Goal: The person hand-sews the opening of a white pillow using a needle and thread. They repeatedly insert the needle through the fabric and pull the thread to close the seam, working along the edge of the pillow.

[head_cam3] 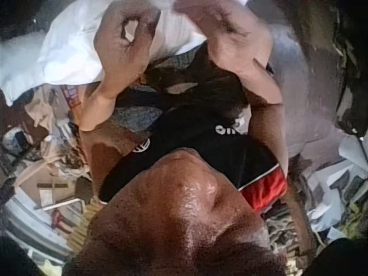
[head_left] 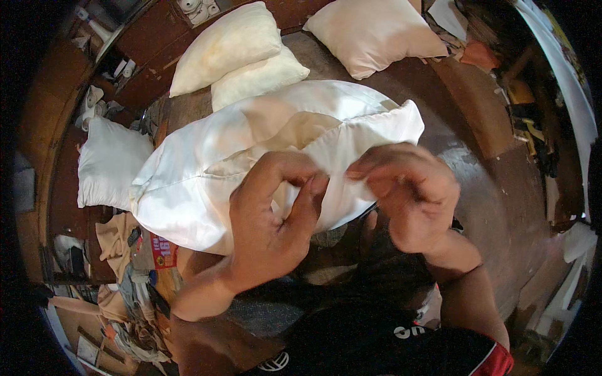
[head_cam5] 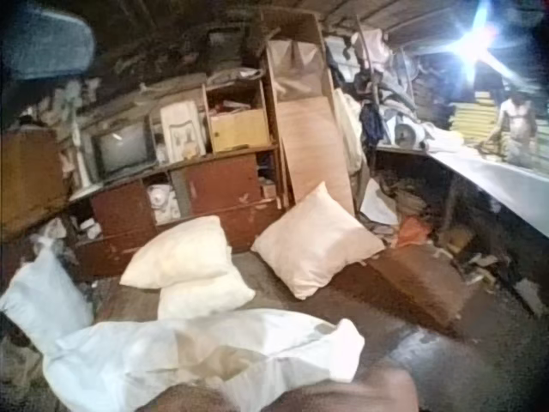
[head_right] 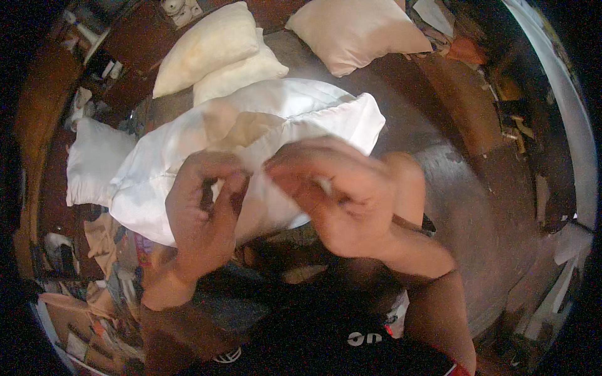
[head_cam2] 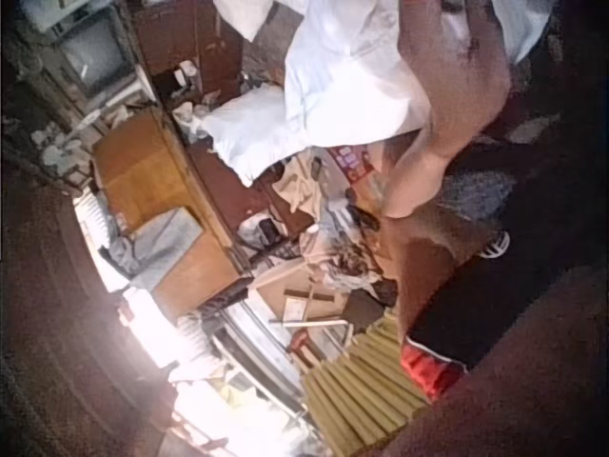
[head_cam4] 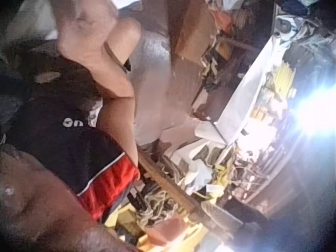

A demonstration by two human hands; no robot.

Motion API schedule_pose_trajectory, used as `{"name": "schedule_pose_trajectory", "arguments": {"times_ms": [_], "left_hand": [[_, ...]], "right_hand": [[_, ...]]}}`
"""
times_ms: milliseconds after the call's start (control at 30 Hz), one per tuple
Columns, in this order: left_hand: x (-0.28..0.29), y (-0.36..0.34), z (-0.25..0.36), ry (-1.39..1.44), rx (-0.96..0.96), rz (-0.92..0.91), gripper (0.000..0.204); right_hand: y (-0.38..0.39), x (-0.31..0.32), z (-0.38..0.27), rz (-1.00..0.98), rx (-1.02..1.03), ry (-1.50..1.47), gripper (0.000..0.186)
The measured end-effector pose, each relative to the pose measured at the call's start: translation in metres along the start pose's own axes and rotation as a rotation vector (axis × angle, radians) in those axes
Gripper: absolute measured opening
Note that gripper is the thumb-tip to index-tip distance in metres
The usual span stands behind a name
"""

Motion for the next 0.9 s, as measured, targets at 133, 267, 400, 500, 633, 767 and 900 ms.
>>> {"name": "schedule_pose_trajectory", "arguments": {"times_ms": [133, 267, 400, 500, 633, 767, 900], "left_hand": [[0.004, -0.043, -0.011, -0.367, -0.157, -0.092, 0.023], [-0.002, -0.054, -0.043, -0.640, -0.369, -0.129, 0.031], [-0.013, -0.046, -0.056, -0.673, -0.347, -0.118, 0.030], [-0.012, -0.043, -0.057, -0.658, -0.342, -0.113, 0.028], [-0.010, -0.040, -0.057, -0.663, -0.354, -0.124, 0.026], [-0.010, -0.039, -0.058, -0.633, -0.364, -0.102, 0.025], [-0.009, -0.039, -0.056, -0.617, -0.374, -0.091, 0.024]], "right_hand": [[-0.007, 0.011, 0.037, 0.255, -0.303, -0.103, 0.018], [-0.020, 0.008, 0.054, 0.291, -0.362, -0.219, 0.019], [-0.019, -0.007, 0.059, 0.309, -0.396, -0.194, 0.018], [-0.016, -0.007, 0.063, 0.324, -0.368, -0.196, 0.017], [-0.016, -0.012, 0.065, 0.324, -0.376, -0.207, 0.016], [-0.014, -0.015, 0.068, 0.287, -0.370, -0.178, 0.016], [-0.014, -0.017, 0.069, 0.268, -0.334, -0.166, 0.016]]}}
Point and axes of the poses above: each hand's wrist, its own y-axis away from the middle knuckle, its own x-axis out of the back of the hand, z = x × y, the point moved 4 cm from there along -y, towards the middle knuckle, and after that the axes turned 9 degrees about y, right-handed, at the moved point
